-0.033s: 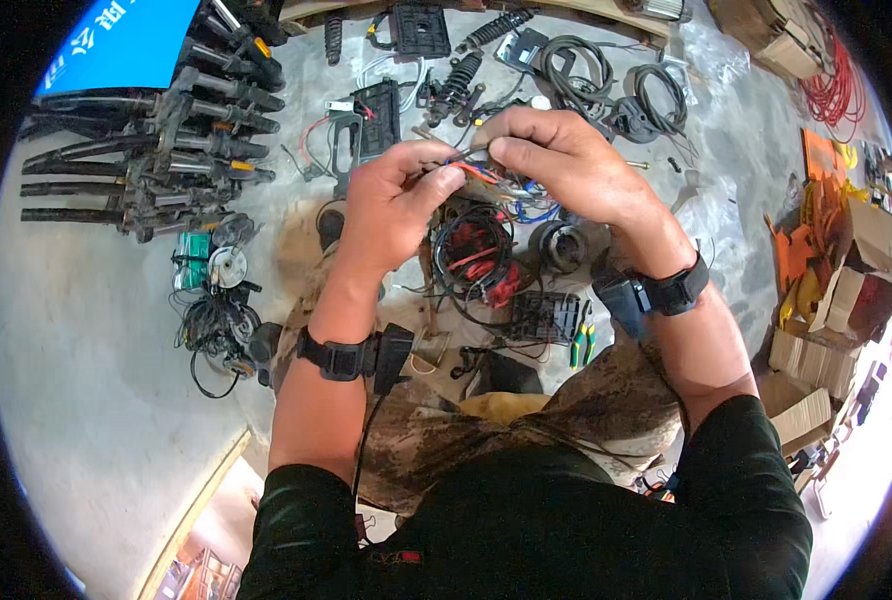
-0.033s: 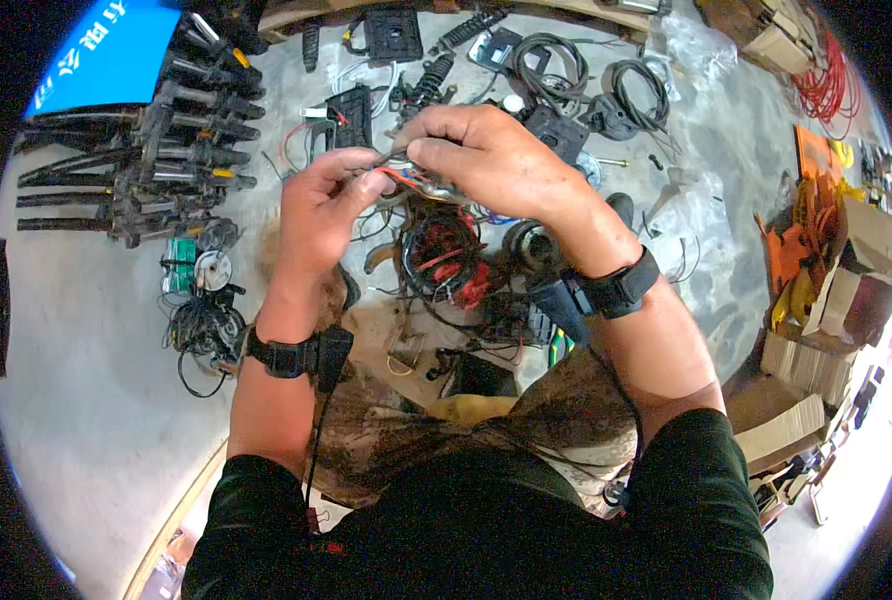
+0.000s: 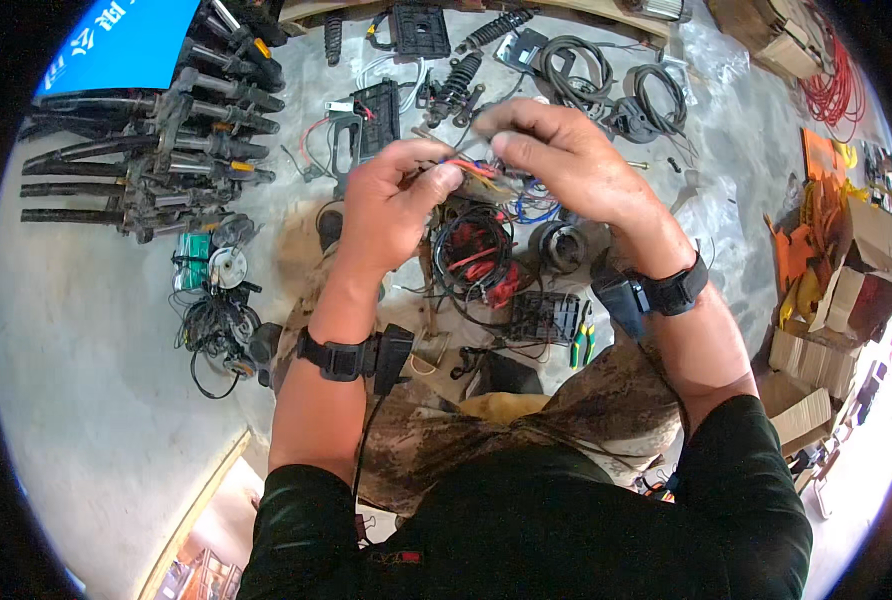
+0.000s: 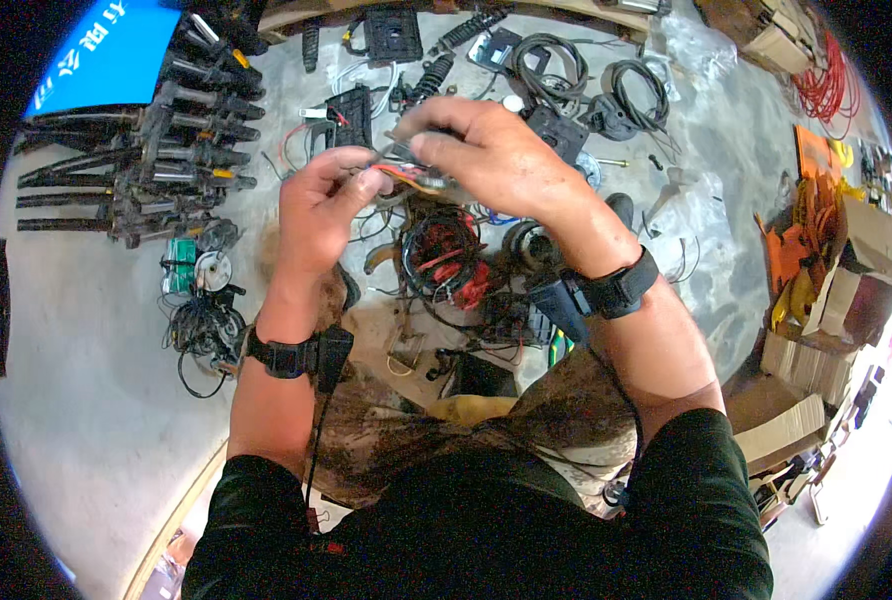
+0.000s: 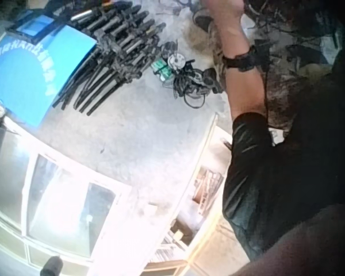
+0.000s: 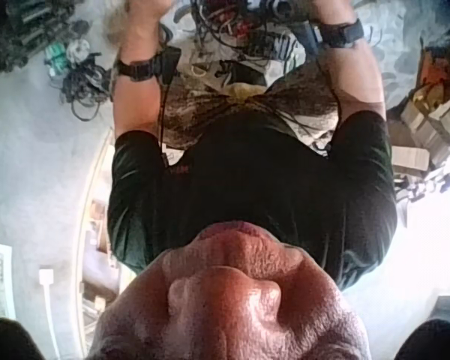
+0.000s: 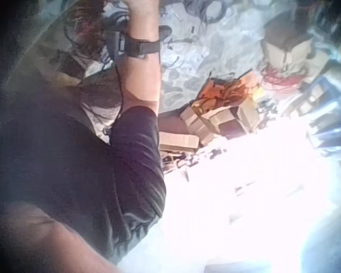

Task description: The recorder is inspecting and manipulating a complex wiring harness and electrical connectors in a workshop environment.

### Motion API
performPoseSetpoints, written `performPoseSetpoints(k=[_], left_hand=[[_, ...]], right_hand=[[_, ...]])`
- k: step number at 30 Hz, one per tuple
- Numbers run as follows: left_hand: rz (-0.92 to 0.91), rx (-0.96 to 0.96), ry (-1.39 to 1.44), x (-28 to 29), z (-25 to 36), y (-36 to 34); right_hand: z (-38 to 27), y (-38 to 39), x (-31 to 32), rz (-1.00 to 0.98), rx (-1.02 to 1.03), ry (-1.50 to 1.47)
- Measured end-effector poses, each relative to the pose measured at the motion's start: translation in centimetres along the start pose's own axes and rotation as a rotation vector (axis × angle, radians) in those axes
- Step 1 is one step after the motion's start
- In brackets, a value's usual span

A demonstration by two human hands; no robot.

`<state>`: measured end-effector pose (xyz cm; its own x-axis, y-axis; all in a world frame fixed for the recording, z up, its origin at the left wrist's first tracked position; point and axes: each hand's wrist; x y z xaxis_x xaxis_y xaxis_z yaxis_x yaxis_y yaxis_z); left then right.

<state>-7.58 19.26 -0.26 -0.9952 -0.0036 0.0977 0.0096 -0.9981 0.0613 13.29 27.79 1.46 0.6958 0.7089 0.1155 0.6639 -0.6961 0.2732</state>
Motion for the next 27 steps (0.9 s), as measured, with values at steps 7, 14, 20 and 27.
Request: performPoseSetpoints(k=[7, 14, 20, 27], left_hand=[[0.145, 0.000, 0.083, 0.4, 0.0, -0.4], [0.186, -0.003, 0.115, 0.1, -0.3, -0.5], [0.180, -0.018, 0.113, 0.2, -0.3, -0.5], [0.024, 0.074, 0.157, 0.0, 0.3, -0.3]], right_hand=[[0.0, 0.0, 2.4, 0.350, 0.118, -0.029], [0.3, 0.1, 0.9, 0.123, 0.039, 0.010], [0.2, 0.0, 0.6, 0.128, 0.045, 0.047], [-0.5, 0.1, 0.0, 0.070, -0.065, -0.015]])
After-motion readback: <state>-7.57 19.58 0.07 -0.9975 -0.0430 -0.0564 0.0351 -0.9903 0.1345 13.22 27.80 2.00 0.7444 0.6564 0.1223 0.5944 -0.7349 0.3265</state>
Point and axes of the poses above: each hand's wrist, its own y-axis away from the middle knuckle, its own x-axis out of the back of the hand, z = x × y, and after that the axes turned 4 degrees about -x, right-handed
